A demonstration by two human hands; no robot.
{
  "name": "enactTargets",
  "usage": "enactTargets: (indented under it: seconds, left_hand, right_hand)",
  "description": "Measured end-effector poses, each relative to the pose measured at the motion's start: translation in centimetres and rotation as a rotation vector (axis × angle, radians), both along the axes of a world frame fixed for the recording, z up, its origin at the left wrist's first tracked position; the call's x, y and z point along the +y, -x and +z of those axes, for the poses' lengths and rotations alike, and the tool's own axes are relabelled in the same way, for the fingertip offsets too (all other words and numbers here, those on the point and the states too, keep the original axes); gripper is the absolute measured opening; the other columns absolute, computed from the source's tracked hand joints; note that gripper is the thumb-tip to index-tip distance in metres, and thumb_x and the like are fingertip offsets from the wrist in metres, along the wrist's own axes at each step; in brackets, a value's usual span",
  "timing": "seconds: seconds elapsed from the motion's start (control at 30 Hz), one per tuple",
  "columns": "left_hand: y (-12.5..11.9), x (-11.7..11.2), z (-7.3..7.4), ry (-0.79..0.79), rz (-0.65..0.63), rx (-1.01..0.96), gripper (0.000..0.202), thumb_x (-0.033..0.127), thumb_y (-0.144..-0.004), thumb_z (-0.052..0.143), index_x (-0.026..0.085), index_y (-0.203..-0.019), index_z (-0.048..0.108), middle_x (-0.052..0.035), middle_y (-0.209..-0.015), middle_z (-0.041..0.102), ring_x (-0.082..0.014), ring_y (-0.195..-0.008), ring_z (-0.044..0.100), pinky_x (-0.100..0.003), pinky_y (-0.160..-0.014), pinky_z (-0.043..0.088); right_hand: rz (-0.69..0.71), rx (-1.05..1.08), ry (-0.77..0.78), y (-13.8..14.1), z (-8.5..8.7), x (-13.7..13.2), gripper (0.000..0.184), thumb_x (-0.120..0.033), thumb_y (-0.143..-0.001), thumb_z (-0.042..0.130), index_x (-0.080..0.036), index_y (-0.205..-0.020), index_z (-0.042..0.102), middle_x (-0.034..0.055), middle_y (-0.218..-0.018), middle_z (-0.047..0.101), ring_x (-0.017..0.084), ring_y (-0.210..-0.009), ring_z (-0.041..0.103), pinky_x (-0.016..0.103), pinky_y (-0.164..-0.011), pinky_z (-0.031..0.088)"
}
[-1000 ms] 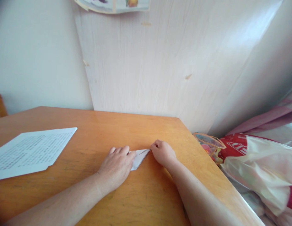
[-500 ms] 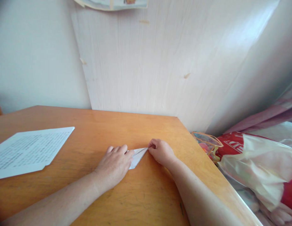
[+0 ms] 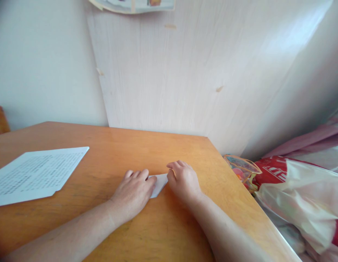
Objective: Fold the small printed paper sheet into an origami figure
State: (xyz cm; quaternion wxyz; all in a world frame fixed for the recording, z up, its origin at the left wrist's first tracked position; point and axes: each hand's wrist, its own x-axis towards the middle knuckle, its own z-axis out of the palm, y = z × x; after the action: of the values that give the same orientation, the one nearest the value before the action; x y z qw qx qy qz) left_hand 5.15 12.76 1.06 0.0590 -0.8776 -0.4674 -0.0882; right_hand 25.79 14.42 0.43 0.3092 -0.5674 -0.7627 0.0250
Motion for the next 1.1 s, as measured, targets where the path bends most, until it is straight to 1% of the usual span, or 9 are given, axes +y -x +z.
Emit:
enactTargets:
  seconds: [0.13,0.23,0.37,0.47,0.57,0.67,0.87,1.0,1.1]
  left_hand:
    - [0.0,0.1,-0.3,0.0,0.002,-0.017,0.024,0.026,-0.1,0.042,0.024,-0.11,0.064,-0.0086,-0.102,0.061,-0.0271,-0.092,0.058,-0.043,-0.081,0.036]
    - [0.0,0.1,-0.4,0.03,-0.005,-0.021,0.025,0.024,-0.1,0.042,0.022,-0.11,0.064,-0.0099,-0.106,0.061,-0.0271,-0.095,0.059,-0.044,-0.083,0.036]
    - [0.3,0.1,-0.3,0.025,0.002,-0.042,0.026,0.026,-0.101,0.039,0.023,-0.111,0.064,-0.009,-0.102,0.061,-0.0268,-0.092,0.059,-0.044,-0.081,0.036]
    - [0.9,0.3,-0.2,0.04,-0.011,-0.069,0.024,0.029,-0.101,0.04,0.024,-0.107,0.063,-0.0074,-0.101,0.062,-0.0265,-0.091,0.06,-0.043,-0.08,0.036]
    - [1.5,0.7,-0.1,0.111,-0.019,-0.134,0.021,0.029,-0.095,0.049,0.025,-0.112,0.06,-0.006,-0.107,0.064,-0.0272,-0.099,0.061,-0.042,-0.081,0.037]
    - [1.9,1.1,-0.3,0.155,-0.006,-0.219,0.032,0.028,-0.089,0.055,0.025,-0.121,0.054,-0.005,-0.117,0.065,-0.028,-0.109,0.06,-0.044,-0.087,0.037]
    - [2.3,1.5,-0.7,0.22,0.003,-0.272,0.045,0.03,-0.085,0.06,0.023,-0.128,0.047,-0.0076,-0.126,0.066,-0.029,-0.116,0.061,-0.047,-0.094,0.038]
    - [2.4,1.4,-0.1,0.268,0.0,-0.266,0.047,0.033,-0.085,0.06,0.022,-0.128,0.048,-0.0093,-0.127,0.066,-0.0307,-0.119,0.06,-0.047,-0.094,0.04]
    - [2.5,1.3,0.6,0.303,0.0,-0.267,0.042,0.035,-0.086,0.059,0.022,-0.125,0.051,-0.0095,-0.127,0.066,-0.0308,-0.118,0.06,-0.045,-0.093,0.041]
  right_hand:
    - [0.317,-0.038,0.01,2.2,0.4,-2.5,0.043,-0.01,-0.091,0.044,-0.016,-0.13,0.062,0.013,-0.132,0.066,0.025,-0.121,0.062,0.041,-0.105,0.046]
    - [0.45,-0.06,0.046,2.8,0.3,-3.5,0.057,-0.006,-0.088,0.041,-0.012,-0.145,0.048,0.0169,-0.146,0.054,0.026,-0.135,0.052,0.046,-0.112,0.043]
    - [0.427,-0.11,0.138,2.8,-0.3,-3.5,0.069,-0.003,-0.083,0.04,-0.003,-0.152,0.035,0.025,-0.148,0.049,0.029,-0.136,0.05,0.048,-0.111,0.045]
    - [0.389,-0.147,0.201,2.6,-0.7,-3.3,0.07,-0.002,-0.082,0.039,0.0,-0.151,0.033,0.0276,-0.149,0.047,0.03,-0.135,0.052,0.047,-0.11,0.047]
    - [0.389,-0.145,0.226,2.6,-0.5,-3.3,0.069,-0.003,-0.083,0.039,0.0,-0.152,0.032,0.0263,-0.149,0.047,0.028,-0.136,0.051,0.044,-0.111,0.046]
    - [0.393,-0.141,0.249,2.8,0.1,-3.5,0.069,-0.003,-0.082,0.04,0.001,-0.151,0.032,0.0259,-0.149,0.048,0.027,-0.137,0.049,0.042,-0.113,0.044]
    - [0.395,-0.292,0.251,3.2,0.3,-3.9,0.069,-0.005,-0.083,0.04,0.001,-0.151,0.036,0.0229,-0.156,0.039,0.027,-0.147,0.033,0.045,-0.121,0.031]
    - [0.418,-0.352,0.259,3.1,0.3,-4.1,0.069,-0.01,-0.084,0.043,-0.003,-0.152,0.038,0.019,-0.158,0.038,0.027,-0.149,0.03,0.043,-0.123,0.026]
    - [0.428,-0.356,0.259,3.1,0.5,-4.3,0.066,-0.02,-0.09,0.047,-0.005,-0.153,0.038,0.0174,-0.158,0.037,0.026,-0.149,0.03,0.043,-0.124,0.024]
